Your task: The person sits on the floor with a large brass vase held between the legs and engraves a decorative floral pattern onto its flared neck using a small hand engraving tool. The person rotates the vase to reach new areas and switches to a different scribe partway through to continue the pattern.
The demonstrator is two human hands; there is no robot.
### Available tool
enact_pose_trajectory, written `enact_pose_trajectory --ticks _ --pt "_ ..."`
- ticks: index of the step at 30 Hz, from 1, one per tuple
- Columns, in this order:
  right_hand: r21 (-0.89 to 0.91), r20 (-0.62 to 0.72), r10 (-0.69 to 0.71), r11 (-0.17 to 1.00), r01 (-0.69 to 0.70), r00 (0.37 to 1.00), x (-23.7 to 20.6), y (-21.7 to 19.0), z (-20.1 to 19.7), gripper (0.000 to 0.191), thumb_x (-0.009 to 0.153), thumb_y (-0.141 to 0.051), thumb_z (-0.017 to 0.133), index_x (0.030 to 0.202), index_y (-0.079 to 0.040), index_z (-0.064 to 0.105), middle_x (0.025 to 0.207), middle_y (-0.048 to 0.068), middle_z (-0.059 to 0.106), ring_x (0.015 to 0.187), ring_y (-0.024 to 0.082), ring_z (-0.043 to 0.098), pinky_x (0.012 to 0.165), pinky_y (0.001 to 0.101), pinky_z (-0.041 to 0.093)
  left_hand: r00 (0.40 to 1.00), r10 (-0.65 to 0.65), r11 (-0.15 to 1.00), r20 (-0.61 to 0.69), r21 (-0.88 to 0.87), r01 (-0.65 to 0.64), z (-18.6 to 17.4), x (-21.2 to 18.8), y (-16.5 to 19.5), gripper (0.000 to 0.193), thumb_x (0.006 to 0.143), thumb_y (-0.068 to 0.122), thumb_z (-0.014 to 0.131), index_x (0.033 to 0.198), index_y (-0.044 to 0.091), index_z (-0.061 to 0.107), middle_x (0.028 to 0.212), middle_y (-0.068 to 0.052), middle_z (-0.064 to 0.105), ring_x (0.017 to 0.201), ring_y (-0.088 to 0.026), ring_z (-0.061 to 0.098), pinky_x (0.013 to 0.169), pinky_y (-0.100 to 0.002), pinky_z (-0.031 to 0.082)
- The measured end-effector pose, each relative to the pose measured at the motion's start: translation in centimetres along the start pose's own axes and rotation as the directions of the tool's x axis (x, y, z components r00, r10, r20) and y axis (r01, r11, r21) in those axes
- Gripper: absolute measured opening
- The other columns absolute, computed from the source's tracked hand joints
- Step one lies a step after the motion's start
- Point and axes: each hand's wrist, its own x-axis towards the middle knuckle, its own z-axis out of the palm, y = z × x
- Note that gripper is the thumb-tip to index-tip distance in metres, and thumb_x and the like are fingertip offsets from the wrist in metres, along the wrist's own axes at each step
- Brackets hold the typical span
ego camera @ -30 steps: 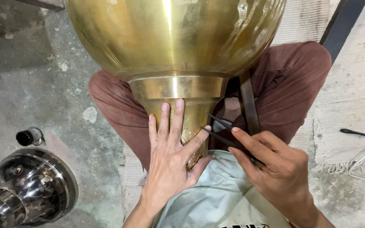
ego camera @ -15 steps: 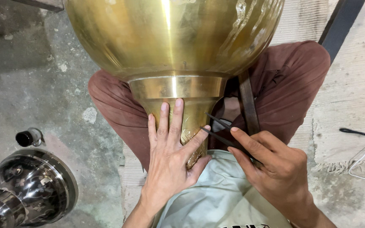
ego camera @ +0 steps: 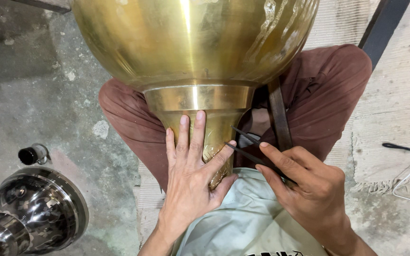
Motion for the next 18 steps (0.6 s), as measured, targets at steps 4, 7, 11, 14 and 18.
enact_pose_trajectory --ticks 4,7,11,14,18 --pt "0.003 -0.002 0.001 1.0 -0.001 1.0 0.01 -0.01 0.04 0.045 0.077 -0.011 0.087 0.12 -0.01 0.074 0.079 0.001 0.07 0.054 0.006 0.061 0.044 0.0238 0.045 1.0 0.0 1.0 0.001 0.001 0.0 0.0 0.03 -0.02 0.06 0.071 0.036 0.088 0.127 0.019 0.073 0.167 -0.027 0.014 0.155 -0.05 0.01 0.122 -0.07 0.007" --pt "-0.006 -0.002 -0.001 1.0 0.001 1.0 0.05 -0.03 0.05 0.046 0.076 -0.011 0.088 0.12 -0.01 0.074 0.079 0.002 0.07 0.054 0.007 0.06 0.044 0.0242 0.044 1.0 0.001 1.0 -0.002 -0.001 -0.001 -0.05 0.04 0.01 0.06 0.071 0.036 0.088 0.127 0.02 0.073 0.167 -0.027 0.014 0.155 -0.05 0.01 0.122 -0.07 0.007" --pt "0.0 -0.002 -0.002 1.0 0.002 1.0 0.02 -0.11 -0.07 0.046 0.077 -0.011 0.087 0.121 -0.01 0.074 0.08 0.002 0.07 0.056 0.007 0.061 0.045 0.0245 0.045 1.0 -0.005 1.0 0.006 0.0 0.005 -0.09 0.11 0.1 0.061 0.071 0.036 0.088 0.128 0.019 0.072 0.166 -0.027 0.014 0.155 -0.051 0.01 0.122 -0.07 0.007" --pt "0.001 0.0 0.006 1.0 -0.006 1.0 0.09 -0.11 -0.03 0.046 0.076 -0.011 0.088 0.12 -0.01 0.074 0.079 0.002 0.07 0.054 0.007 0.06 0.044 0.0249 0.044 1.0 -0.004 1.0 0.005 0.001 0.004 -0.15 0.17 0.11 0.061 0.071 0.035 0.088 0.128 0.019 0.072 0.167 -0.027 0.014 0.155 -0.051 0.01 0.122 -0.069 0.007" --pt "-0.005 0.004 0.003 1.0 -0.003 1.0 0.13 -0.09 -0.16 0.045 0.076 -0.01 0.088 0.119 -0.01 0.075 0.079 0.002 0.07 0.054 0.007 0.06 0.044 0.0256 0.044 1.0 -0.003 1.0 0.006 0.002 0.003 -0.15 0.18 0.16 0.061 0.072 0.035 0.087 0.128 0.019 0.072 0.166 -0.027 0.014 0.155 -0.051 0.01 0.122 -0.07 0.007"
